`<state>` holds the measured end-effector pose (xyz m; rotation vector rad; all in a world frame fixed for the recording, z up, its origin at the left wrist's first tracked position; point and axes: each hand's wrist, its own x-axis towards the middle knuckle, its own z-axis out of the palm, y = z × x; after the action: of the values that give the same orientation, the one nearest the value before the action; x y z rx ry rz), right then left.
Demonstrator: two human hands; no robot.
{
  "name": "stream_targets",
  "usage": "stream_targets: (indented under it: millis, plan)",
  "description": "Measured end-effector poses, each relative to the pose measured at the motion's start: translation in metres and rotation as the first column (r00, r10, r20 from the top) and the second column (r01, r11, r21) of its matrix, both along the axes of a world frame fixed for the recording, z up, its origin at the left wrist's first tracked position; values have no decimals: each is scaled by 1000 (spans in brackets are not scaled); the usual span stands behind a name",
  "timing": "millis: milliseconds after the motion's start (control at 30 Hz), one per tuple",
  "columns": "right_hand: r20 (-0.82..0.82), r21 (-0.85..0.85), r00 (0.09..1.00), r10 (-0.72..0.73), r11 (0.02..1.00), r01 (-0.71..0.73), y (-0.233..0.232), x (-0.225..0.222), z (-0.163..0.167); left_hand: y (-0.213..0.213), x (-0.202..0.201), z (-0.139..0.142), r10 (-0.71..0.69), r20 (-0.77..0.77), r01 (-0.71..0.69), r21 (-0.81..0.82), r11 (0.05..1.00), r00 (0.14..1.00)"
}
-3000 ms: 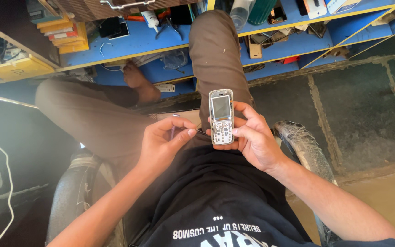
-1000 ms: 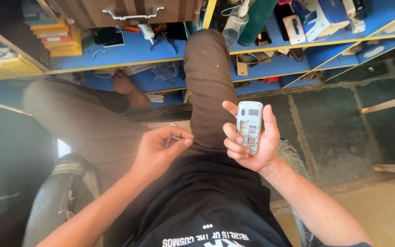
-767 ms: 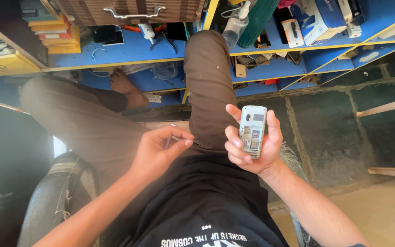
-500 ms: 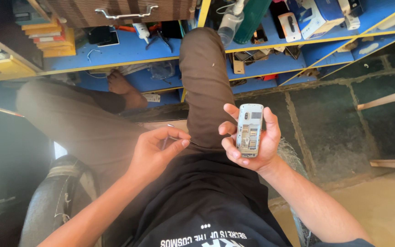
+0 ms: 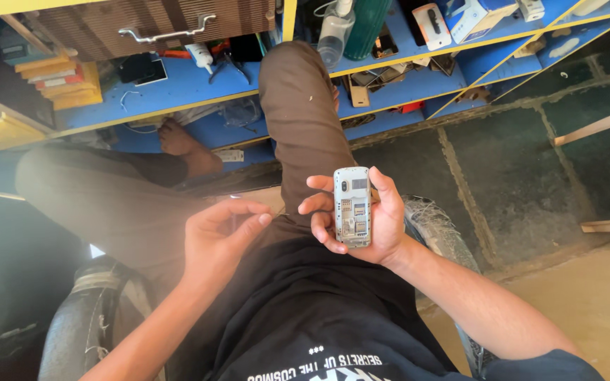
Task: The person sits on a chair and disassembles mobile phones on their lap. They first pry open a feature phone, remove its back cover and battery, then pick up a smartphone, remove its back cover and battery, and use a screwdriver to unscrew and lift out the internal motherboard, placing removed parts on the workbench.
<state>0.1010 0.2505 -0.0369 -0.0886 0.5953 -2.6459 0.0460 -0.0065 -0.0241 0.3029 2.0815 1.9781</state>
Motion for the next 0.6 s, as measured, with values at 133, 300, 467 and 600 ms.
stream_targets:
  millis: [133, 300, 467, 600]
  plan:
    - [5, 28, 1000, -8, 1000, 8, -3, 0, 2, 1, 3, 3, -40, 8, 40, 2, 999, 999]
    - [43, 144, 999, -28, 989, 22, -3, 1, -4, 1, 9, 10, -124, -168, 123, -21, 992, 978]
    - [16, 190, 997, -78, 979, 74, -8, 2, -6, 3, 14, 14, -193, -388, 180, -69, 981, 901]
    - [-178, 518, 983, -50, 844, 137, 0, -17, 27, 9, 11, 15, -110, -276, 89, -85, 992, 955]
